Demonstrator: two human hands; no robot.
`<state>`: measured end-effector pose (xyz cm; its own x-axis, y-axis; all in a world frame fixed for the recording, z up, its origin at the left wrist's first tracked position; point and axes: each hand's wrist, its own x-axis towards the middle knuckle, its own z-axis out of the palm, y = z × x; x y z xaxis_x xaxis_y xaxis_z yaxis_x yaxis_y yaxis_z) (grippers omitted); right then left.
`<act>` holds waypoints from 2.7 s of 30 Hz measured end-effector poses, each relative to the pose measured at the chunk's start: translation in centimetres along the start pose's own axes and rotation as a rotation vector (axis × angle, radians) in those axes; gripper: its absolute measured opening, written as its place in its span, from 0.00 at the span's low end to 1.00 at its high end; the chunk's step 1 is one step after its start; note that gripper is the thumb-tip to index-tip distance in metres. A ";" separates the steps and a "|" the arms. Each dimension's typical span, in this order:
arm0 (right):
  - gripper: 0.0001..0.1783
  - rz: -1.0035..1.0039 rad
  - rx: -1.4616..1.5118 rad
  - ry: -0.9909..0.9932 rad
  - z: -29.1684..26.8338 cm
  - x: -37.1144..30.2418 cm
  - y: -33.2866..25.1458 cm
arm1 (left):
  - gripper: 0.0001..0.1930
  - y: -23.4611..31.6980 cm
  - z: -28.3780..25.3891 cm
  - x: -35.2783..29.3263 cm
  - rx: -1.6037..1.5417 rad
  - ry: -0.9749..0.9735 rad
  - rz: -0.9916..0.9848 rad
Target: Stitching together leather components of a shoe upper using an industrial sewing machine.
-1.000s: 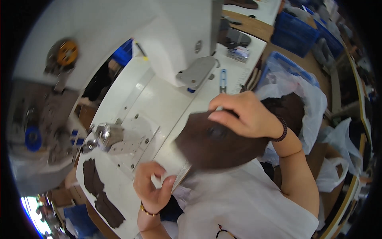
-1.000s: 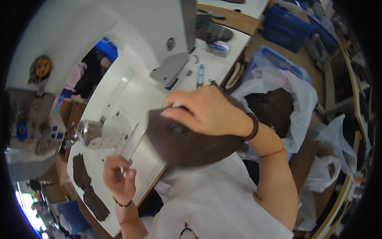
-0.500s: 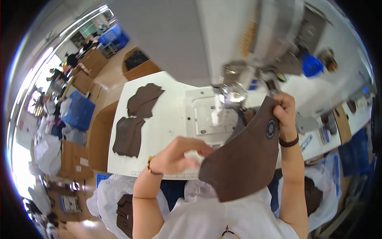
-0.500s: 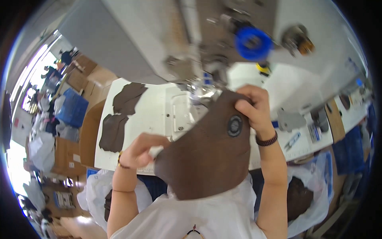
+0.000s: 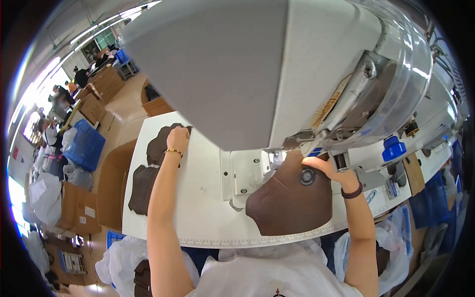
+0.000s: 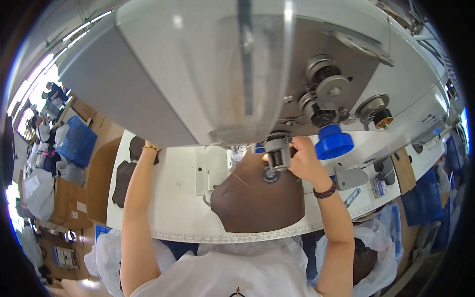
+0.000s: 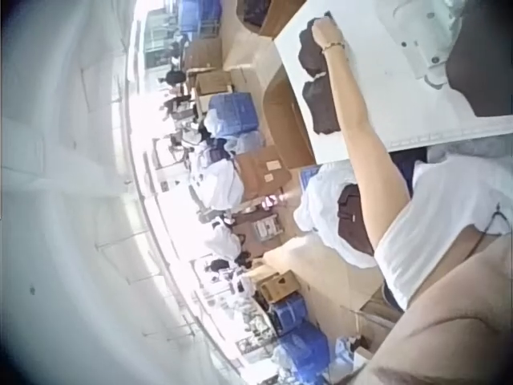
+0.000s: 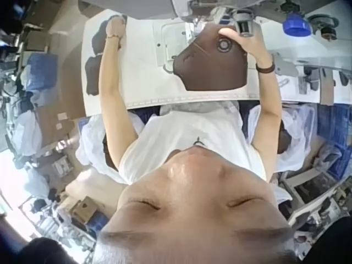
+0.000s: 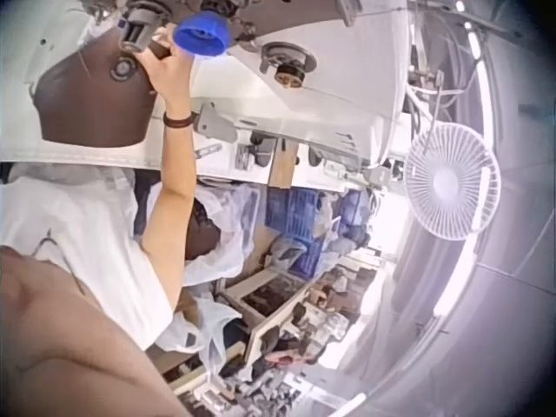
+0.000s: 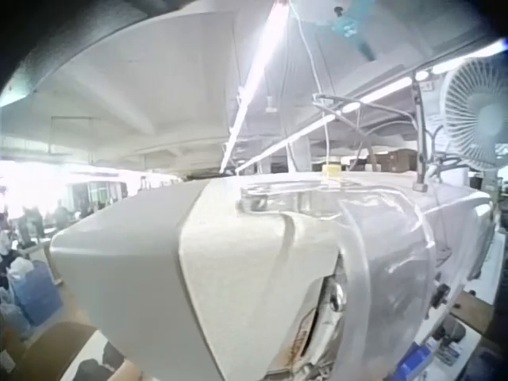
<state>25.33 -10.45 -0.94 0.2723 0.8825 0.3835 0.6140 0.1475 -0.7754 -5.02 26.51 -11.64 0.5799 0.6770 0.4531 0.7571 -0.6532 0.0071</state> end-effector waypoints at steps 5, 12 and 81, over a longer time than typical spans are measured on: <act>0.19 0.001 -0.085 -0.046 -0.2 0.6 2.8 | 0.09 5.7 -8.9 -3.0 -0.633 0.222 0.238; 0.15 -0.240 -0.247 -0.101 -0.4 1.0 3.8 | 0.12 17.2 -16.5 -8.7 -1.149 -0.109 0.276; 0.21 0.259 1.476 -0.492 0.2 1.6 13.4 | 0.16 21.7 -17.7 -6.0 -0.526 0.414 0.910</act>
<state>33.83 -6.99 -10.81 -0.1868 0.9613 0.2023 -0.7236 0.0047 -0.6902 2.63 2.24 1.54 0.6326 -0.2236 0.7415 -0.1732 -0.9740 -0.1460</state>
